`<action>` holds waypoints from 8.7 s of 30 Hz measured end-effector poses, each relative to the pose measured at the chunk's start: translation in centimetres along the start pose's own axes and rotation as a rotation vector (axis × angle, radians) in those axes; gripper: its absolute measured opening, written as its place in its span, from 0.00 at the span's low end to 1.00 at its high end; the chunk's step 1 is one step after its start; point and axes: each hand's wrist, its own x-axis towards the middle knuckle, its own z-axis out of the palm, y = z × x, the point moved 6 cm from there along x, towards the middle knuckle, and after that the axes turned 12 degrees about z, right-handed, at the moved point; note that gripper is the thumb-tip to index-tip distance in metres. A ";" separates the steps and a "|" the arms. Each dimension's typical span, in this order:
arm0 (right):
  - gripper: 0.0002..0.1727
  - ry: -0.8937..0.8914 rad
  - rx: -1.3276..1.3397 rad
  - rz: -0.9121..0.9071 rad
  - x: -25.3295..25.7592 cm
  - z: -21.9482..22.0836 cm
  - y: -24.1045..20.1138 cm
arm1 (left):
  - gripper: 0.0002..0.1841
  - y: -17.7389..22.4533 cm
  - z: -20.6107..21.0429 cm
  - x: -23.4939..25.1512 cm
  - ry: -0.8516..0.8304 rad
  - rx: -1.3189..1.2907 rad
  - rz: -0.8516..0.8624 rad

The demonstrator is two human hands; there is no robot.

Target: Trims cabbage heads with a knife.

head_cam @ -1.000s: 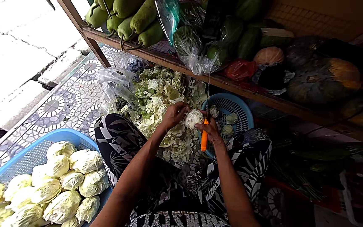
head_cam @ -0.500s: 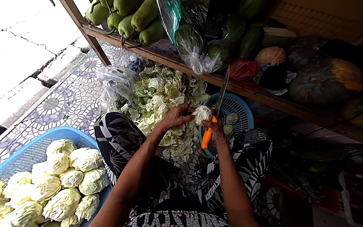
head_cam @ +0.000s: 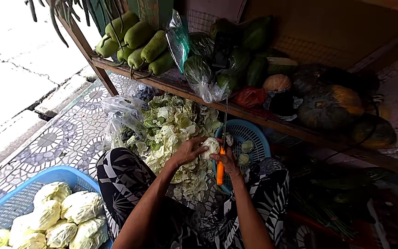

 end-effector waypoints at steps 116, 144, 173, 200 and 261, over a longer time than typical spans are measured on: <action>0.57 0.340 -1.249 -0.394 -3.1 6.4 -10.0 | 0.38 2.1 -2.5 -2.0 0.550 -0.828 -0.079; 0.46 0.195 -1.142 -0.192 -0.4 6.0 -5.5 | 0.25 0.7 -2.4 -2.5 0.642 -0.774 -0.185; 0.47 0.235 -1.153 -0.322 0.5 6.9 -3.9 | 0.25 -1.2 -1.9 -3.0 0.816 -0.729 -0.391; 0.43 -0.021 -0.555 0.235 1.5 8.8 -2.3 | 0.36 -4.1 -2.5 -4.2 1.102 -1.261 -0.458; 0.46 0.287 -1.100 -0.297 1.0 8.7 -5.4 | 0.18 -1.8 -3.5 -3.2 0.902 -0.981 -0.162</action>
